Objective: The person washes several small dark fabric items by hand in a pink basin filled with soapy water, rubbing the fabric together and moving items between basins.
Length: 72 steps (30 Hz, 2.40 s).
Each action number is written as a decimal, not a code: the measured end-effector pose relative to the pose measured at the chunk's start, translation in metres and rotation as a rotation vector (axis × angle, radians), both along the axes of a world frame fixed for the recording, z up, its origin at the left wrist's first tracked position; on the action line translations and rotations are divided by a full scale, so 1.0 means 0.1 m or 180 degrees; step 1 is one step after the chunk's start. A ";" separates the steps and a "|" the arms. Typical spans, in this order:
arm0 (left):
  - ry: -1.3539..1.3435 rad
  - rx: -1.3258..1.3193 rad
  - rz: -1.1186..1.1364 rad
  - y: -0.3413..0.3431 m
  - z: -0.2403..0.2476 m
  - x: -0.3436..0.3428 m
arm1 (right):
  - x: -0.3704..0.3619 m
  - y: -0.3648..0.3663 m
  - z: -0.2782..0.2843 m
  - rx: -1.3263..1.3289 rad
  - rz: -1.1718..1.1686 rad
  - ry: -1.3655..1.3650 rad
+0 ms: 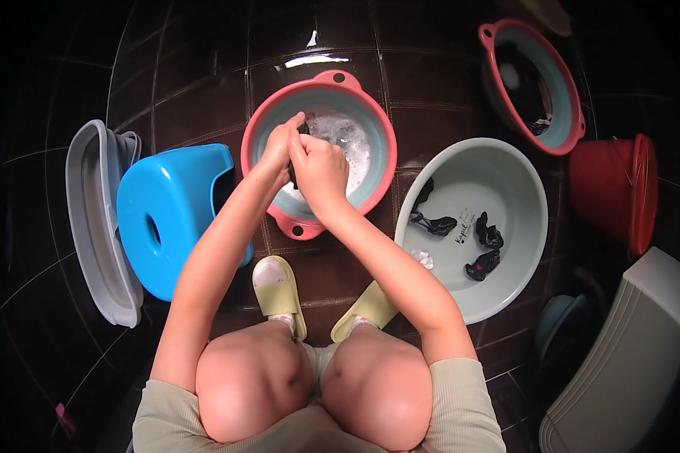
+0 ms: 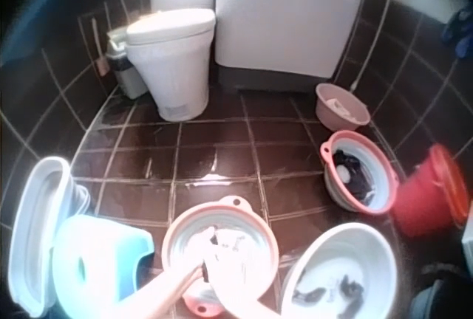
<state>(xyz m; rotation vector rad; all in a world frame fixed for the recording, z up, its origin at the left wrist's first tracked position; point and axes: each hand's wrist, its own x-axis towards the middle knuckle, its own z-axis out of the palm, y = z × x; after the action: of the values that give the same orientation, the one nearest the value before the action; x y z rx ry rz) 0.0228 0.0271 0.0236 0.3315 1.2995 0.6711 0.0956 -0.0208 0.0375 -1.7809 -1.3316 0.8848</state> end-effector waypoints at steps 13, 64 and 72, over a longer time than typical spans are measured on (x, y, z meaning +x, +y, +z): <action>0.1029 0.1884 -0.0688 -0.09 -0.04 0.23 | 0.39 0.40 -0.33 -0.0061 -0.0367 0.0617; 0.0493 0.0754 -0.0060 -0.13 -0.34 0.04 | 0.03 0.18 -0.23 -0.0108 -0.0321 0.0769; 0.0839 0.1588 -0.0036 -0.16 -0.13 0.13 | 0.07 0.15 -0.11 0.0004 -0.0384 0.0686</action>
<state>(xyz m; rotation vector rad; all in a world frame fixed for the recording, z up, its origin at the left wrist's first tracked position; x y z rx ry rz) 0.0353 0.0112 0.0105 0.8561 1.3648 0.9649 0.1024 -0.0058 0.0268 -1.6926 -1.0760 0.9780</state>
